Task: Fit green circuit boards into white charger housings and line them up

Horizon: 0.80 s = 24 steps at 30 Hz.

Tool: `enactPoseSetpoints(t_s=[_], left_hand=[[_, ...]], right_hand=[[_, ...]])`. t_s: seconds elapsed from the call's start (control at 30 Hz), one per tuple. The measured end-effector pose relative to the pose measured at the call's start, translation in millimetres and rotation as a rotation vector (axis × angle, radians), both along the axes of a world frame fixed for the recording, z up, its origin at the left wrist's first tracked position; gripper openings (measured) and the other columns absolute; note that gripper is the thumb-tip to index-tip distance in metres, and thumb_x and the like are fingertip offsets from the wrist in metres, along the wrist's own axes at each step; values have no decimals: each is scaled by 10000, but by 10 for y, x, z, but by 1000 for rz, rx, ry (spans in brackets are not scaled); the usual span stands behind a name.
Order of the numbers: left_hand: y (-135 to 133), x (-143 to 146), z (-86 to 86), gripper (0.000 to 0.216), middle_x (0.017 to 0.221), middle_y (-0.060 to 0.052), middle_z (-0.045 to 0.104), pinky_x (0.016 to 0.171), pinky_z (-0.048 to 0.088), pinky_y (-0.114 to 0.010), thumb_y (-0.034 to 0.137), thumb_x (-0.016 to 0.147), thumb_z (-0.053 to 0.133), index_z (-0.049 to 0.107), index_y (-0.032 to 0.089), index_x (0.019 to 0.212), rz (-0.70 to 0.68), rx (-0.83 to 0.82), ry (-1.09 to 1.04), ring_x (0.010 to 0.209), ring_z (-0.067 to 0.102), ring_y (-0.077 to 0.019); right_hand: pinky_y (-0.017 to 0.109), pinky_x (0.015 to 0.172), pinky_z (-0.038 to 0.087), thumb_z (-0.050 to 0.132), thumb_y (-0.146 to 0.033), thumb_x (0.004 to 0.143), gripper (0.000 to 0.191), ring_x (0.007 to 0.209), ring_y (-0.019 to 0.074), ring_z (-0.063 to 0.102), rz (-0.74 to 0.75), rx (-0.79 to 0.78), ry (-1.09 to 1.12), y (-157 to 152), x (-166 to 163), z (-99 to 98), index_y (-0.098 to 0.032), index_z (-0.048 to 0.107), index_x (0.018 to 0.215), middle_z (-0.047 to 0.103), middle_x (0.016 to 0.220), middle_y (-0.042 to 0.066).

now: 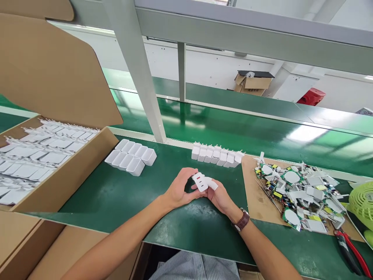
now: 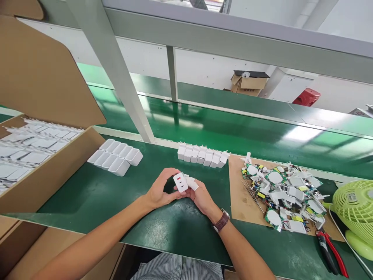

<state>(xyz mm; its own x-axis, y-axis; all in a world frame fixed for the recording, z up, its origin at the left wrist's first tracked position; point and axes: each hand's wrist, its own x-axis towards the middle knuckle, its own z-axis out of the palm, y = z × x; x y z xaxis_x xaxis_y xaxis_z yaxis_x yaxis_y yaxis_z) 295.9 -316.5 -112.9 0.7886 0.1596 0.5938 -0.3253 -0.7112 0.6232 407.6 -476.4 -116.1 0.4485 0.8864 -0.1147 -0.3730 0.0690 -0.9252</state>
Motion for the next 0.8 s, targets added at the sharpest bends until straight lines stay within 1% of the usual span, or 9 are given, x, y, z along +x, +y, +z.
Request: enactPoseSetpoints(t_s=[0.17,0.3,0.37,0.43,0.53,0.6,0.67,0.73,0.8], left_hand=[[-17,7,-9,686,1199,-121,634,928,591,-473,409,842,819,469,226,1402,22,5,-44,1086,657,-275],[9,11,-10,749,1236,-134,633,961,585,-491,387,844,823,438,235,1468,-12,48,-80,1126,648,-284],[24,11,-9,804,1324,-166,592,997,572,-517,398,834,831,423,244,1509,-44,110,-102,1202,617,-308],[38,7,-8,802,1436,-199,515,1026,561,-538,420,841,819,435,249,1524,-60,149,-97,1296,567,-339],[56,1,-4,545,1492,-188,493,1014,584,-497,343,926,737,560,254,1434,-64,107,-54,1274,604,-306],[67,6,4,386,1467,-168,540,973,612,-442,250,963,687,638,251,1346,-79,65,-25,1183,663,-253],[75,20,20,332,1446,-160,572,961,618,-433,207,957,688,680,246,1287,-107,58,-17,1187,666,-251],[77,40,42,317,1402,-158,609,989,602,-471,208,934,721,703,241,1249,-146,82,-37,1248,632,-279],[69,59,61,289,1336,-149,650,1002,588,-505,227,924,738,715,240,1211,-163,112,-61,1259,622,-288]], right_hand=[[445,760,616,617,-571,904,479,860,293,737,12,4,71,-6,-44,61,-185,719,1169,783,963,111],[450,751,619,562,-601,925,497,886,298,736,-24,-40,-35,-4,-15,12,-191,708,1165,775,960,106],[446,756,619,576,-579,925,454,898,284,725,-103,-54,-191,-16,-3,-30,-216,688,1173,761,987,93],[436,796,609,645,-503,900,364,900,254,698,-219,-64,-431,-43,-2,-63,-243,666,1155,729,1026,75],[406,813,582,715,-381,857,280,860,211,633,-339,-124,-796,-95,-14,-86,-249,628,1089,651,1000,46],[390,783,572,745,-350,832,367,814,195,603,-364,-169,-885,-117,-15,-97,-239,587,1143,598,947,22],[385,759,568,771,-336,813,606,771,185,593,-324,-192,-865,-119,8,-119,-226,494,1340,571,900,-4],[378,734,562,774,-327,817,848,723,175,584,-188,-183,-824,-105,57,-158,-223,323,1528,563,856,-29],[360,686,543,759,-332,840,930,669,164,560,-63,-162,-799,-85,113,-210,-226,227,1596,550,797,-50]])
